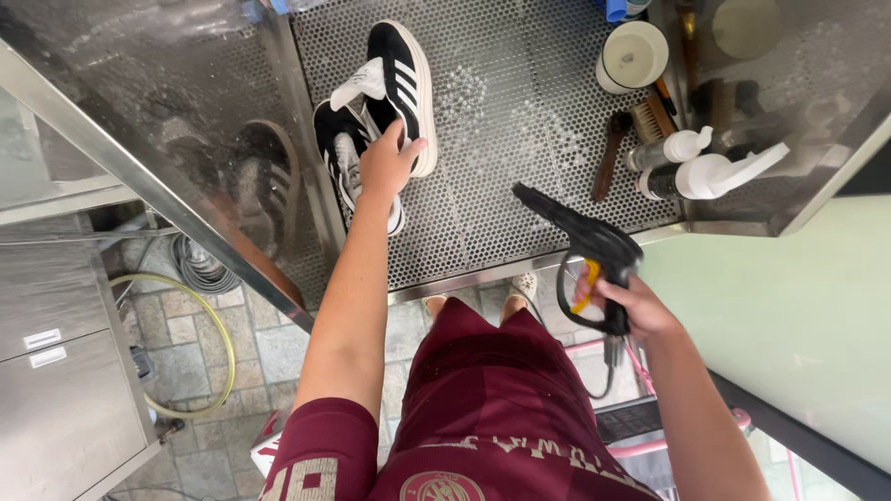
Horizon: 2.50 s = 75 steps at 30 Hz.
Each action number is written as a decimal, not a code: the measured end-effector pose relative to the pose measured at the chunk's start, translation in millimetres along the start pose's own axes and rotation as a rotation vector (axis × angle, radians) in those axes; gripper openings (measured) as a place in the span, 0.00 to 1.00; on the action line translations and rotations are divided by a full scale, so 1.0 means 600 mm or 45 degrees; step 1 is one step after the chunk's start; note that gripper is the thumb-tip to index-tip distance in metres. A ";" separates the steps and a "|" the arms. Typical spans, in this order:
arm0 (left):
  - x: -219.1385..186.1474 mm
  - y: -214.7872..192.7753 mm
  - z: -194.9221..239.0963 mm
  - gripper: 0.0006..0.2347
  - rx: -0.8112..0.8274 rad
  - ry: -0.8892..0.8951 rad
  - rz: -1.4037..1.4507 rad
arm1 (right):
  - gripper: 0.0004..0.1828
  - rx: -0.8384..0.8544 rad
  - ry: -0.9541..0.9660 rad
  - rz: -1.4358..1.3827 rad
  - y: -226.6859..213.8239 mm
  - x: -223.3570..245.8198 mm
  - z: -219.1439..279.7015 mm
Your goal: The person cleans a pair of black and white sneakers and a pair of colorful sneakers using a high-pressure water spray gun. They systematically spray the uppers, soles, and interiors of the shoes on a metal grate, then rinse them under a running tap in a stainless steel sink.
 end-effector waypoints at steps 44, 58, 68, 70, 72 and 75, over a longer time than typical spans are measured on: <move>-0.017 0.158 0.025 0.26 0.238 -0.164 0.234 | 0.20 0.078 0.129 -0.215 -0.062 0.015 0.062; 0.004 0.158 0.028 0.17 0.243 -0.256 1.073 | 0.16 -0.143 -0.080 -0.109 -0.078 0.000 0.132; -0.054 0.233 0.066 0.19 -0.033 -0.222 1.362 | 0.08 -0.225 -0.063 0.170 -0.004 -0.024 0.133; -0.063 0.228 0.070 0.19 -0.031 -0.264 1.354 | 0.08 -0.239 -0.048 0.176 -0.001 -0.026 0.134; -0.071 0.221 0.076 0.18 -0.020 -0.320 1.340 | 0.10 -0.252 -0.022 0.214 0.001 -0.025 0.129; -0.078 0.209 0.082 0.18 -0.006 -0.380 1.300 | 0.11 -0.325 0.026 0.340 0.014 -0.019 0.112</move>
Point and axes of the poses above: each hand's wrist, its own z-axis away from the middle knuckle, its own y-axis out of the palm, x = y × z, the point moved 5 cm from there along -z, towards the middle knuckle, and after that the axes turned 2 degrees about -y, right-handed, at the moved point
